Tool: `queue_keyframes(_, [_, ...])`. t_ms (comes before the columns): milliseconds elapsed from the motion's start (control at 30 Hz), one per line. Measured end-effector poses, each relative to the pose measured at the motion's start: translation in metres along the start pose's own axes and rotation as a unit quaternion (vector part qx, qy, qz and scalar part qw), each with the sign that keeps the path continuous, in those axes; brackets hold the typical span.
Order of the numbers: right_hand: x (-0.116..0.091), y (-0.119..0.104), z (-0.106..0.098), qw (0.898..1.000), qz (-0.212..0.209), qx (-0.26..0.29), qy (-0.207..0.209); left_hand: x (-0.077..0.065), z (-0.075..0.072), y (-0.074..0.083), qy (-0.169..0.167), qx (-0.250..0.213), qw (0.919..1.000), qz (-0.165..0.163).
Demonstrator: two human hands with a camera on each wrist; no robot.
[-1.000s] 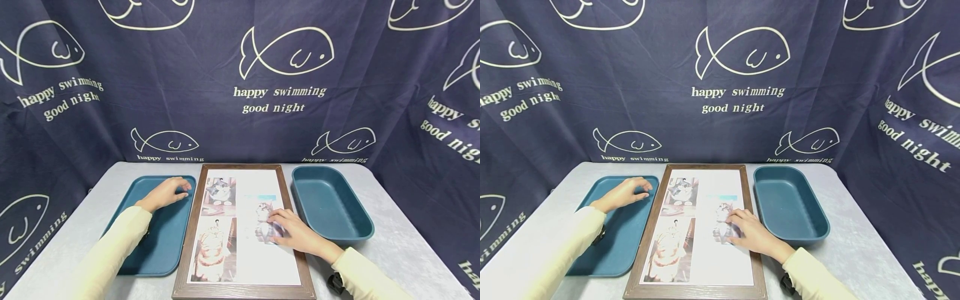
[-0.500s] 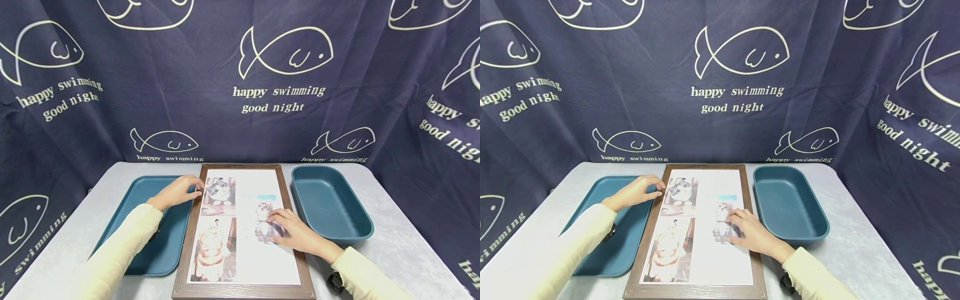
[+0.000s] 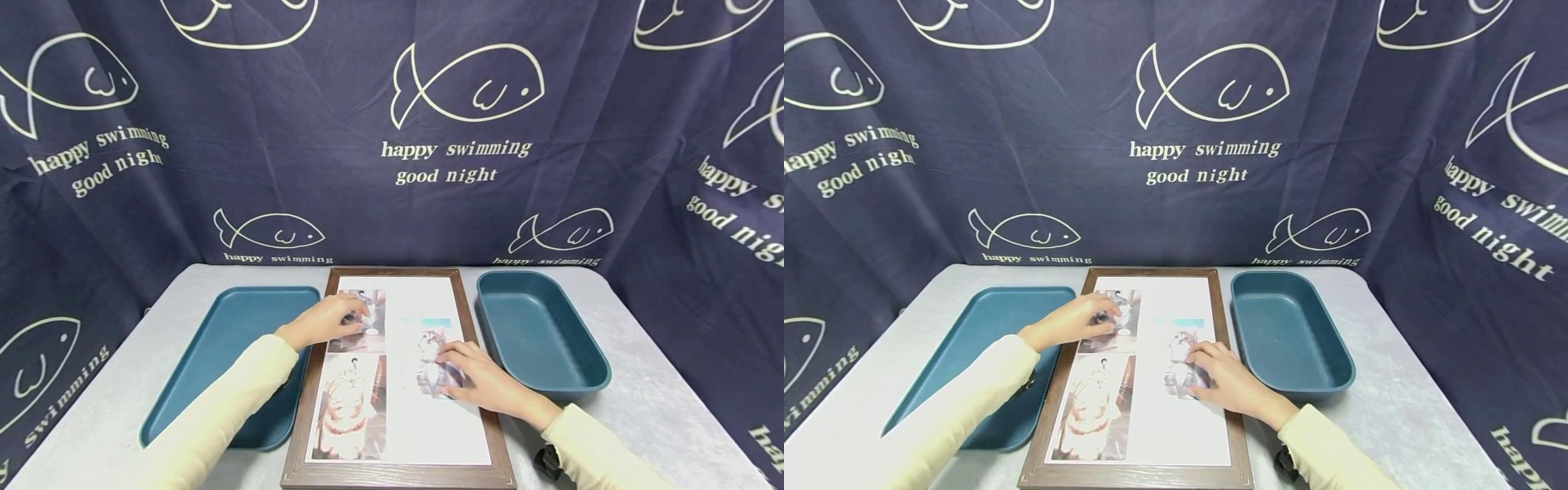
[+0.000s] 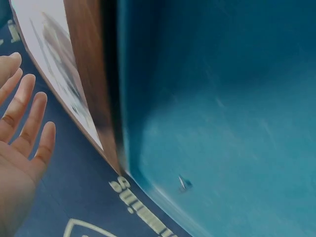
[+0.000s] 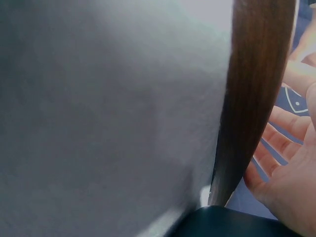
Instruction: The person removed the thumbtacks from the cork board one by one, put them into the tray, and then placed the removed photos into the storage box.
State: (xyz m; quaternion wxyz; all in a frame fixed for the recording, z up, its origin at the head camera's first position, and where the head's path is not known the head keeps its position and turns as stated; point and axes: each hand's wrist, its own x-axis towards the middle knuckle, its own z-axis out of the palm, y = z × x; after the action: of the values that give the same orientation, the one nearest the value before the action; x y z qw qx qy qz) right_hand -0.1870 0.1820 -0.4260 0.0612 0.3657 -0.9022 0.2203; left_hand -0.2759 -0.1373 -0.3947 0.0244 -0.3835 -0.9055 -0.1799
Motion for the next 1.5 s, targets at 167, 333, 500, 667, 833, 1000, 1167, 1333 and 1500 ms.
queue_keyframes(167, [0.0,0.0,0.0,1.0,-0.003,0.0,0.002,0.011,0.01,0.009,-0.006,0.007,0.9998,0.015])
queue_keyframes(333, [0.0,-0.001,-0.001,1.0,-0.001,0.0,0.0,0.018,0.013,0.021,-0.012,0.007,0.9997,0.018])
queue_keyframes(500, [0.0,-0.002,-0.001,1.0,0.001,0.001,0.0,0.027,0.016,0.028,-0.006,0.027,0.9991,0.032])
queue_keyframes(667, [0.0,-0.002,-0.001,1.0,-0.001,0.001,0.002,0.034,0.017,0.035,-0.011,0.04,0.9989,0.024])
queue_keyframes(833, [-0.001,-0.001,-0.001,1.0,0.0,0.0,-0.001,0.04,0.018,0.04,-0.006,0.044,0.9987,0.025])
queue_keyframes(1000, [-0.001,-0.001,-0.001,1.0,0.0,-0.001,-0.001,0.047,0.019,0.041,-0.009,0.039,0.9991,0.017])
queue_keyframes(1167, [0.0,-0.001,-0.001,1.0,0.001,-0.002,-0.002,0.054,0.021,0.042,-0.026,0.033,0.9991,0.005])
queue_keyframes(1333, [0.0,-0.001,-0.001,1.0,0.0,-0.002,0.0,0.06,0.026,0.042,-0.043,0.025,0.9987,-0.001])
queue_keyframes(1500, [0.0,-0.001,-0.002,1.0,-0.001,-0.004,-0.001,0.063,0.031,0.041,-0.058,0.033,0.9977,-0.011])
